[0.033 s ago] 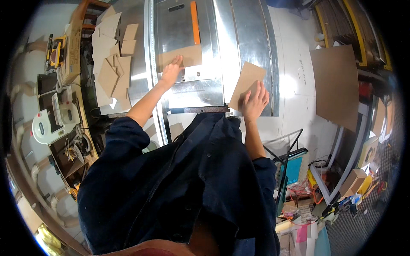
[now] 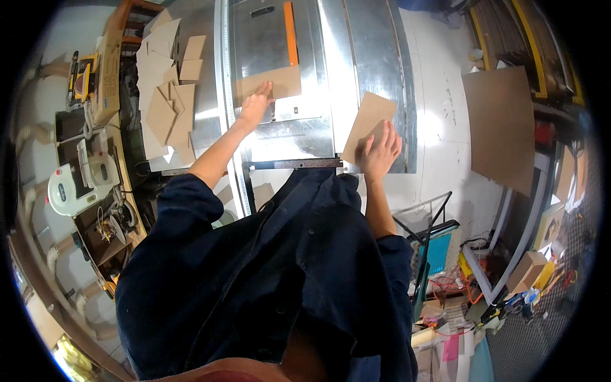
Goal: The person measures a cardboard box and cuts cardboard pieces using a table saw. They repeatedly measure the box and cut pieces to size, then assemble the box by fitting the cut pieces into the box structure.
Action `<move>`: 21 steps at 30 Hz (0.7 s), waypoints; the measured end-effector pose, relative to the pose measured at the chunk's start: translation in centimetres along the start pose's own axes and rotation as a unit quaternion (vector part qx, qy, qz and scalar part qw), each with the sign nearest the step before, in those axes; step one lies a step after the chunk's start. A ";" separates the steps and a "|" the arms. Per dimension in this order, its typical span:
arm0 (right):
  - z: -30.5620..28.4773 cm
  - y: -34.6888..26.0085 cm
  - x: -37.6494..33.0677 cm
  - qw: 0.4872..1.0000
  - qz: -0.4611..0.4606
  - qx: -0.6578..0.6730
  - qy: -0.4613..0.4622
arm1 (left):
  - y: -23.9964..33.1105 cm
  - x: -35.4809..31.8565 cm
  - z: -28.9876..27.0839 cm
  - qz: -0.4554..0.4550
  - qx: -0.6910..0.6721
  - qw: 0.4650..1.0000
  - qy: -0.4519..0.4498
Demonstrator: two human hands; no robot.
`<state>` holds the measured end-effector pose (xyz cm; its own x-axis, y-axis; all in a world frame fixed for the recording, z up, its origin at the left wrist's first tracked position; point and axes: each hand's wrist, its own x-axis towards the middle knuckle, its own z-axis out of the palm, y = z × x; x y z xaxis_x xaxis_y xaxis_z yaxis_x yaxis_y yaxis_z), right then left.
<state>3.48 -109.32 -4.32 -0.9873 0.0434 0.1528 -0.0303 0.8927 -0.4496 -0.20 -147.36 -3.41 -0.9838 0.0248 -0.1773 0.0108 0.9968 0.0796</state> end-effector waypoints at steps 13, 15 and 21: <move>0.5 0.3 0.4 1.000 0.010 -0.010 -0.017 | -3.4 7.7 -1.7 -0.039 -0.026 0.999 -0.025; 0.3 0.0 0.5 1.000 0.014 -0.012 -0.022 | -4.0 9.2 -2.1 -0.045 -0.026 0.998 -0.032; 0.3 -0.1 0.7 0.998 0.036 -0.030 -0.032 | -6.6 13.6 -1.9 -0.020 0.004 1.000 0.000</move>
<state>2.75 -109.48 -4.42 -0.9947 0.0803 0.0646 0.0475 0.9136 -0.4039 -13.96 -153.72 -4.47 -0.9834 -0.0142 -0.1806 -0.0264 0.9975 0.0649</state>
